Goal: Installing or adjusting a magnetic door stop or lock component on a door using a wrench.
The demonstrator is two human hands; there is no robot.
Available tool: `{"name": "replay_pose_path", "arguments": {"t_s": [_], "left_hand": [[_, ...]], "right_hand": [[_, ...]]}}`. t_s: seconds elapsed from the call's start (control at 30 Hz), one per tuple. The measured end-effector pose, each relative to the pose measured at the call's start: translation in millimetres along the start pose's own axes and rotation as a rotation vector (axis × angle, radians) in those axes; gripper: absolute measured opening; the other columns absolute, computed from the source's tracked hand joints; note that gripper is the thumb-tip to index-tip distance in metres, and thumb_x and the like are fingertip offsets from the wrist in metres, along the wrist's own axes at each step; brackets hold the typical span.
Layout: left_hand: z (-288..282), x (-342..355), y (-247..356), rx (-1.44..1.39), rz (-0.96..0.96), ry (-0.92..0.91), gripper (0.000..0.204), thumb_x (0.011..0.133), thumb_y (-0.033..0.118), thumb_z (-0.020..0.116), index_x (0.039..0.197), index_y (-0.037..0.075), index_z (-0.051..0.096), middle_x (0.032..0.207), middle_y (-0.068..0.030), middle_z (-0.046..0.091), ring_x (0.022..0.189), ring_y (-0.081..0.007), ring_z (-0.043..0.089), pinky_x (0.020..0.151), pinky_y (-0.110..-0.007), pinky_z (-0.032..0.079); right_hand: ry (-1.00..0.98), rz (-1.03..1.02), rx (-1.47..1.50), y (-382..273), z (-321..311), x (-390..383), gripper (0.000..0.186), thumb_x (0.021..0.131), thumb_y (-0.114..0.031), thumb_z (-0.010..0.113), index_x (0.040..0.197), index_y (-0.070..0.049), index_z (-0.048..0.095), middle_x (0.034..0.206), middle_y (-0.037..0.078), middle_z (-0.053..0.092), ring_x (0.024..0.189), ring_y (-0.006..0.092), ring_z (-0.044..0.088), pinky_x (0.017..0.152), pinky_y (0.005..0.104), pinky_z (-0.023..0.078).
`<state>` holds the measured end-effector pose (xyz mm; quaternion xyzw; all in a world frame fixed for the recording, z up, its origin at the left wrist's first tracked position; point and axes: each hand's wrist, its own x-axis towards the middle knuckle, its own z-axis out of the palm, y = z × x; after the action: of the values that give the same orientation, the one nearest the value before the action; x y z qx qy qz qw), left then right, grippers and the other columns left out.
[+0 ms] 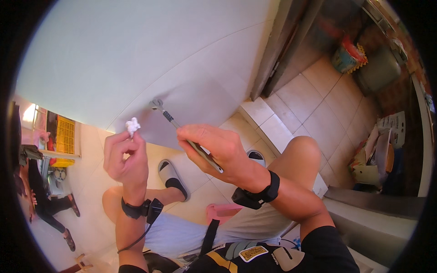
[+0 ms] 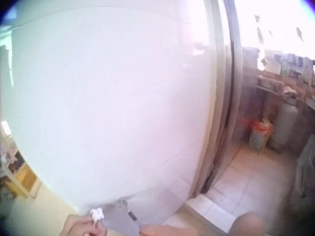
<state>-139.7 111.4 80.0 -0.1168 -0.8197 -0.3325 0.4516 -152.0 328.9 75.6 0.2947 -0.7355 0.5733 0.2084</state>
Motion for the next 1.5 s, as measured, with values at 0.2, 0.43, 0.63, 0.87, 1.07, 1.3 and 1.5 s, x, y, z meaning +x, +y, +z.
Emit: {"name": "replay_pose_path", "arguments": {"t_s": [0.2,0.43,0.63,0.87,1.07,1.3,1.5], "left_hand": [[-9.1,6.2,-12.2,0.02,-0.077,-0.003,0.024,0.078,-0.016,0.08,0.075,0.002,0.064,0.09,-0.0075,0.067,0.066,-0.0118,0.062,0.051,-0.023,0.049],[-1.9,-1.6,-8.2,-0.037,-0.175,-0.193,0.023,0.079,-0.016,0.079,0.074,0.001,0.063,0.088,-0.0068,0.068,0.064,-0.0109,0.061,0.051,-0.023,0.049],[-11.4,10.8,-7.4,0.064,-0.066,-0.017,0.024,0.079,-0.016,0.079,0.075,0.0,0.062,0.091,-0.0102,0.073,0.066,-0.0121,0.065,0.053,-0.021,0.052],[-5.1,3.2,-7.6,-0.046,-0.189,-0.14,0.023,0.081,-0.013,0.08,0.075,0.001,0.063,0.087,-0.0092,0.071,0.064,-0.0111,0.063,0.054,-0.022,0.051],[-9.4,11.5,2.8,-0.042,-0.127,-0.136,0.024,0.08,-0.014,0.079,0.074,0.001,0.062,0.085,-0.0081,0.068,0.062,-0.0104,0.061,0.051,-0.023,0.049],[-19.7,10.8,-3.5,0.014,-0.154,-0.018,0.025,0.077,-0.016,0.079,0.074,0.002,0.062,0.087,-0.0089,0.068,0.066,-0.0108,0.062,0.053,-0.023,0.053],[-12.1,1.6,-7.3,-0.072,-0.366,-0.284,0.022,0.082,-0.009,0.078,0.074,0.002,0.061,0.077,-0.0035,0.062,0.057,-0.0082,0.059,0.05,-0.025,0.046]], "right_hand": [[0.006,0.061,0.072,1.3,-2.0,3.0,0.024,0.088,0.003,0.079,0.111,0.0,0.072,0.093,0.014,0.076,0.074,0.0212,0.073,0.066,0.0303,0.057],[-0.002,0.064,0.092,-0.9,-13.5,11.4,0.022,0.089,0.005,0.077,0.109,0.001,0.074,0.084,0.013,0.073,0.067,0.0211,0.068,0.06,0.03,0.052],[0.019,0.025,0.087,2.8,-13.5,16.6,0.024,0.087,0.005,0.078,0.11,0.001,0.073,0.087,0.014,0.071,0.069,0.0246,0.067,0.061,0.0312,0.051],[0.024,-0.061,0.11,-8.7,-4.2,18.2,0.029,0.088,0.003,0.078,0.117,0.001,0.07,0.096,0.016,0.07,0.075,0.0276,0.067,0.064,0.0331,0.054],[-0.083,-0.123,0.127,-10.7,4.4,19.3,0.033,0.091,0.001,0.076,0.123,0.002,0.066,0.1,0.015,0.067,0.078,0.0265,0.067,0.067,0.0338,0.055],[-0.034,-0.092,0.073,-7.2,19.0,15.4,0.017,0.101,-0.007,0.069,0.117,0.001,0.069,0.097,0.014,0.07,0.078,0.0221,0.071,0.066,0.0309,0.056],[0.005,-0.068,0.063,5.2,28.9,14.3,0.016,0.097,0.004,0.068,0.113,0.003,0.069,0.095,0.015,0.071,0.076,0.0224,0.071,0.065,0.0317,0.056]]}}
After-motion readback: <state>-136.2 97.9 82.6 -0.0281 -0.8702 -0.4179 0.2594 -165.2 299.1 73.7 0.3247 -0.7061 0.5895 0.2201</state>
